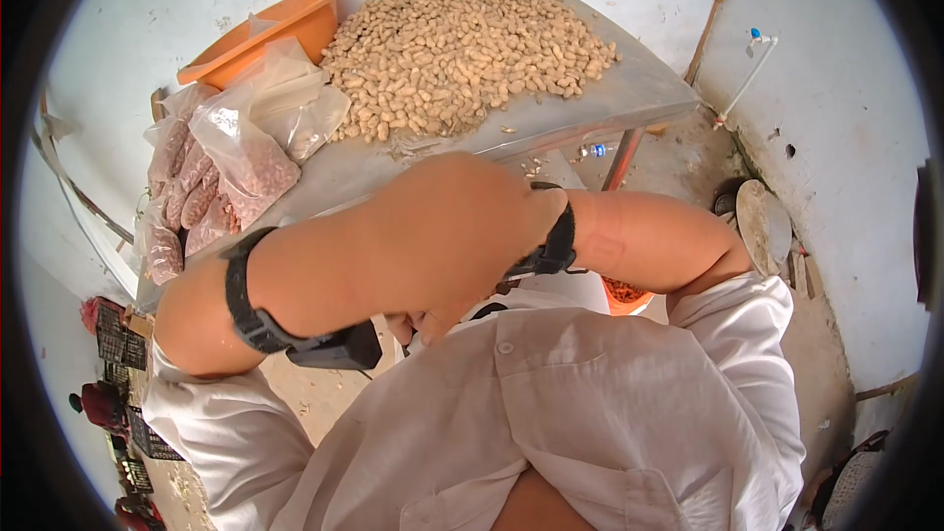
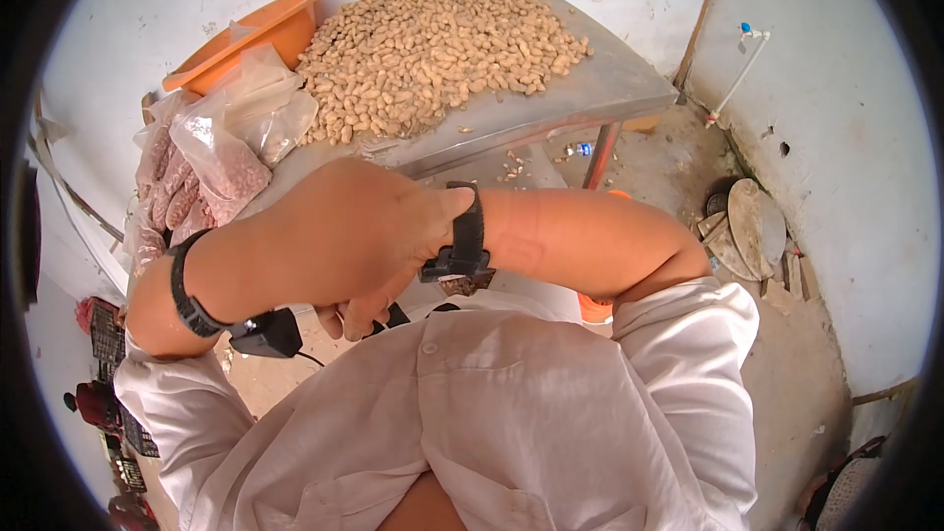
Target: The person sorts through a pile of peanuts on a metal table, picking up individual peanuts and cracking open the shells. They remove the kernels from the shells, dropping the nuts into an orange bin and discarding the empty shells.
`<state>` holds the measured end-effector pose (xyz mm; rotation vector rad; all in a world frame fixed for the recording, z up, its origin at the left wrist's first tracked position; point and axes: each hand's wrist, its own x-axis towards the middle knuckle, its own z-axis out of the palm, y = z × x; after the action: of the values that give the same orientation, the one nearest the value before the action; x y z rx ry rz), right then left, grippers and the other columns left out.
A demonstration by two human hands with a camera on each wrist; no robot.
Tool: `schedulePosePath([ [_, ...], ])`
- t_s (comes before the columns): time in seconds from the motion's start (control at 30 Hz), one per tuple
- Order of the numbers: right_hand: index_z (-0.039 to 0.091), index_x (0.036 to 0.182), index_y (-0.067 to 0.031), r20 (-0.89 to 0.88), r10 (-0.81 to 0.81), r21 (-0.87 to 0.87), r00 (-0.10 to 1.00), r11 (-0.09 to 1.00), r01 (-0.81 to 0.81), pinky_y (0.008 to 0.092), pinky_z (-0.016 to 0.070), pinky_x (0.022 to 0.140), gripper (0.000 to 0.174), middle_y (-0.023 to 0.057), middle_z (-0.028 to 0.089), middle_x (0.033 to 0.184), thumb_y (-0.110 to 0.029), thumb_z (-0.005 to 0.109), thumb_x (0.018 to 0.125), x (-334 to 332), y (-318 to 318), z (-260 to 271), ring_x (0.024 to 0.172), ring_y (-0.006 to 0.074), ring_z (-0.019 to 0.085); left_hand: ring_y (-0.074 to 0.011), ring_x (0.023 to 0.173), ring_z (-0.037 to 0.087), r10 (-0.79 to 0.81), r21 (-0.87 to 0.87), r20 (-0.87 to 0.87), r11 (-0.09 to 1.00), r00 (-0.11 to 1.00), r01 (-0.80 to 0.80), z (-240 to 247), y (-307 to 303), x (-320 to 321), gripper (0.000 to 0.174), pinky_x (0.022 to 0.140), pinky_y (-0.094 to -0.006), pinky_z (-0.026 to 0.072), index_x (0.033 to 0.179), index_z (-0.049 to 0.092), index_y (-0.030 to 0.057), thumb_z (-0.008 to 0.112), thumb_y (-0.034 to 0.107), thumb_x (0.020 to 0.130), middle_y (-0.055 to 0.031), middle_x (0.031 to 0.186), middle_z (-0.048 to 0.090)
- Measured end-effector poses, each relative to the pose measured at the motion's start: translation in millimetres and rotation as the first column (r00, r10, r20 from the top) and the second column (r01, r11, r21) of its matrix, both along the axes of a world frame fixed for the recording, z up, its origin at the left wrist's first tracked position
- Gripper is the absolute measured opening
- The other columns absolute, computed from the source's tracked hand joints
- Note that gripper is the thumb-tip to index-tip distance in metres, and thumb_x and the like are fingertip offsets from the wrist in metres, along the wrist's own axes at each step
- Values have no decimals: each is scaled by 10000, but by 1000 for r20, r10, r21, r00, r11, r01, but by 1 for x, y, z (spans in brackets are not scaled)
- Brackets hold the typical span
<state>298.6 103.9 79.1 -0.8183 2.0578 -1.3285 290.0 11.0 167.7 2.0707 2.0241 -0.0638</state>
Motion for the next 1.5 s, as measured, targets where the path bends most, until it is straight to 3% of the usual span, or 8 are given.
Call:
schedulePosePath([
  [0.2,630,932,-22,-121,23,34,992,999,-19,247,451,629,233,25,615,761,-197,613,779,-1,3,2,716,106,582,-259,600,609,-263,127,-286,943,921,309,-17,1,-12,383,520,-346,481,1067,538,-47,590,87,712,-101,648,581],
  [0.7,630,927,-18,-497,-73,157,865,972,173,258,455,654,200,29,619,784,-164,607,792,-12,21,-4,732,108,573,-221,616,562,-119,235,-217,957,969,170,-24,15,-32,652,527,-316,468,1241,459,-51,672,-2,626,-86,681,582],
  [0.77,629,926,-17,-490,-118,159,864,962,222,259,455,657,196,29,619,787,-160,606,794,-15,33,-8,734,108,571,-167,573,503,-154,562,151,826,976,44,-28,10,-54,539,498,-283,430,1247,468,-27,637,42,740,-49,659,559],
  [0.93,632,916,1,-287,-353,106,890,912,396,258,460,629,201,49,625,769,-143,609,778,-13,57,-43,701,119,578,-91,475,395,-246,329,942,808,228,-489,-74,7,-98,268,443,-219,306,1152,535,31,494,183,936,-12,572,462],
  [1.0,640,911,12,-146,-481,27,864,871,490,251,468,611,229,65,637,760,-155,616,757,-10,69,-60,651,132,583,-73,461,300,-317,86,883,834,-346,-545,-111,17,-114,269,435,-203,247,1151,510,29,446,213,966,30,570,392],
  [1.1,634,921,1,117,-721,-284,683,635,719,240,481,638,191,59,632,798,-152,612,809,-11,77,-90,683,137,591,-75,473,283,-415,-165,460,829,-785,-535,-175,37,-134,264,436,-209,232,1059,529,4,406,224,980,22,613,389],
  [1.33,557,1017,17,725,-557,-528,407,-69,846,333,503,790,250,105,612,902,-209,523,913,-40,94,-162,824,196,592,-95,594,389,-500,-442,226,712,-836,-545,-244,61,-127,393,512,-199,374,1101,525,-88,343,243,993,-17,696,391],
  [1.5,538,1036,30,764,-468,-540,445,-85,837,344,487,822,275,138,608,953,-215,507,915,-45,82,-161,886,227,587,-112,629,426,-496,-538,337,597,-801,-595,-224,59,-118,402,538,-206,408,1105,540,-87,373,257,983,-31,711,428],
])
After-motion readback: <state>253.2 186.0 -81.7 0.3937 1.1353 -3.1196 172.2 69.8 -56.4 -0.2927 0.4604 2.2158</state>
